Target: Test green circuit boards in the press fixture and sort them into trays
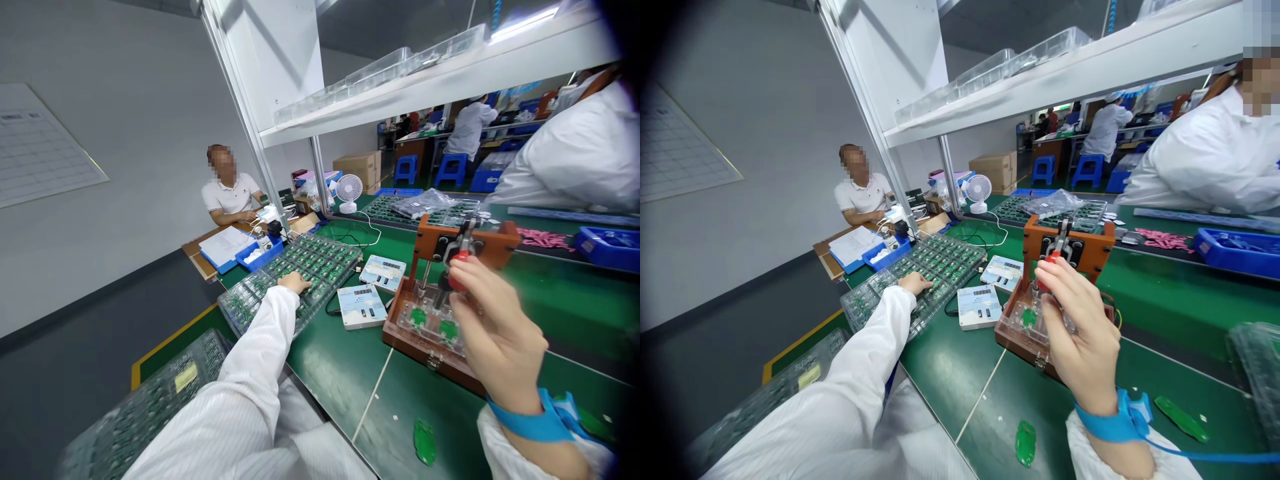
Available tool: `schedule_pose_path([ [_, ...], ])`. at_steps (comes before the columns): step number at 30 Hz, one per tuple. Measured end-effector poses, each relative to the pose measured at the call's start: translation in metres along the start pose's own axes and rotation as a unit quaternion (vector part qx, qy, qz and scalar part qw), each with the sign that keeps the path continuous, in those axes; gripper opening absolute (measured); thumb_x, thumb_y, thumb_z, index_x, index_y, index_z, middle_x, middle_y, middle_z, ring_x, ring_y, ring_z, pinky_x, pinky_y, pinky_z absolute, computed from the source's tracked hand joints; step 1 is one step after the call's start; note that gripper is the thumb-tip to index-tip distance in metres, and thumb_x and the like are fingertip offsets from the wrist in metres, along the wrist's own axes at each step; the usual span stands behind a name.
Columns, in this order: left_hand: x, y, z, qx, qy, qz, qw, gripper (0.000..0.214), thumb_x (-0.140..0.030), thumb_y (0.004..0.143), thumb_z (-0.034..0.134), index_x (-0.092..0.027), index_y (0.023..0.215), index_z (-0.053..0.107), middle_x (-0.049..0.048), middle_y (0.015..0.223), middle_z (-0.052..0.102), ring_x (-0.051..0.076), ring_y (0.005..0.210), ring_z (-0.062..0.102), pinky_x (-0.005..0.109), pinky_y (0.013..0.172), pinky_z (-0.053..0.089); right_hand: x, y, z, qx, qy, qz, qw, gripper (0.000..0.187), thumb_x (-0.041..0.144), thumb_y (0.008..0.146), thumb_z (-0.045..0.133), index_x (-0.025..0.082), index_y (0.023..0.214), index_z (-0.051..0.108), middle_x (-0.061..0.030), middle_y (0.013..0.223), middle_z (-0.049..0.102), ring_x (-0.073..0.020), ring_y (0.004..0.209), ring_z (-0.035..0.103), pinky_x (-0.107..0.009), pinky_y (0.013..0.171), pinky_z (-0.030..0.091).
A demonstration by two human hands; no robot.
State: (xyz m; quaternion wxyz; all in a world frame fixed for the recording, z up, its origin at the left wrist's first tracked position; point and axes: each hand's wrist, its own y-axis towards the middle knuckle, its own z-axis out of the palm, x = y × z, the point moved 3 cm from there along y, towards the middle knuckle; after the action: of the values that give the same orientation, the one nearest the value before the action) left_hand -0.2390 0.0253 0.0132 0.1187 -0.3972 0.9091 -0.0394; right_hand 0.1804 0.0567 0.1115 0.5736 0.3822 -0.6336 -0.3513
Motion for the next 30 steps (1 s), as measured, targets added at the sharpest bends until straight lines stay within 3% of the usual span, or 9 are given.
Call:
schedule_pose_path([
  [7,0.006,0.009,0.005,0.0,-0.05,0.008,0.999,0.027,-0.045,0.081,0.08,-0.021,0.076,0.07,0.003,0.093,0.077,0.024,0.097,0.071,0.035,0.1,0.046,0.0,0.001,0.001,0.0,-0.004,-0.004,1.0,0.05,0.008,0.092,0.062,0.037,0.133,0.066,-0.0012,0.135,0.068,-0.0296,0.132,0.061,-0.055,0.114,0.048],
  [11,0.006,0.008,0.009,-0.018,-0.079,0.025,0.996,0.019,-0.038,0.079,0.083,-0.022,0.085,0.075,0.0017,0.096,0.078,0.022,0.1,0.071,0.029,0.093,0.049,0.001,0.0,0.0,-0.001,-0.006,0.001,1.0,0.05,0.009,0.093,0.062,0.038,0.134,0.065,-0.0006,0.135,0.068,-0.0296,0.132,0.061,-0.055,0.115,0.047],
  [15,0.012,0.014,-0.002,-0.019,-0.105,0.049,0.993,0.02,-0.036,0.077,0.085,-0.022,0.089,0.079,0.0017,0.096,0.079,0.02,0.097,0.072,0.023,0.085,0.052,0.001,-0.001,0.0,0.002,-0.008,0.0,1.0,0.051,0.008,0.092,0.063,0.038,0.134,0.065,-0.0005,0.135,0.068,-0.0293,0.132,0.061,-0.055,0.115,0.047],
  [21,0.03,0.037,-0.028,-0.043,-0.099,0.037,0.993,0.022,-0.035,0.085,0.079,-0.018,0.099,0.079,0.0078,0.107,0.077,0.021,0.104,0.071,0.031,0.096,0.051,0.0,-0.001,-0.001,-0.002,-0.005,0.002,1.0,0.049,0.01,0.092,0.063,0.038,0.132,0.066,-0.0006,0.134,0.069,-0.03,0.131,0.061,-0.056,0.115,0.047],
  [25,0.034,0.043,-0.02,-0.009,-0.084,0.042,0.996,0.021,-0.035,0.082,0.082,-0.017,0.093,0.078,0.007,0.104,0.078,0.02,0.102,0.071,0.033,0.097,0.053,0.0,0.0,-0.001,-0.002,-0.006,0.003,1.0,0.049,0.01,0.092,0.063,0.038,0.132,0.066,-0.0007,0.133,0.069,-0.0299,0.131,0.061,-0.056,0.114,0.047],
  [30,0.033,0.031,-0.009,-0.009,-0.055,0.033,0.998,0.021,-0.036,0.087,0.077,-0.019,0.098,0.078,0.0091,0.109,0.077,0.022,0.107,0.069,0.036,0.099,0.051,0.0,-0.001,0.0,-0.002,-0.004,0.002,1.0,0.052,0.007,0.092,0.063,0.038,0.133,0.066,-0.0012,0.134,0.068,-0.0296,0.132,0.06,-0.057,0.115,0.047],
])
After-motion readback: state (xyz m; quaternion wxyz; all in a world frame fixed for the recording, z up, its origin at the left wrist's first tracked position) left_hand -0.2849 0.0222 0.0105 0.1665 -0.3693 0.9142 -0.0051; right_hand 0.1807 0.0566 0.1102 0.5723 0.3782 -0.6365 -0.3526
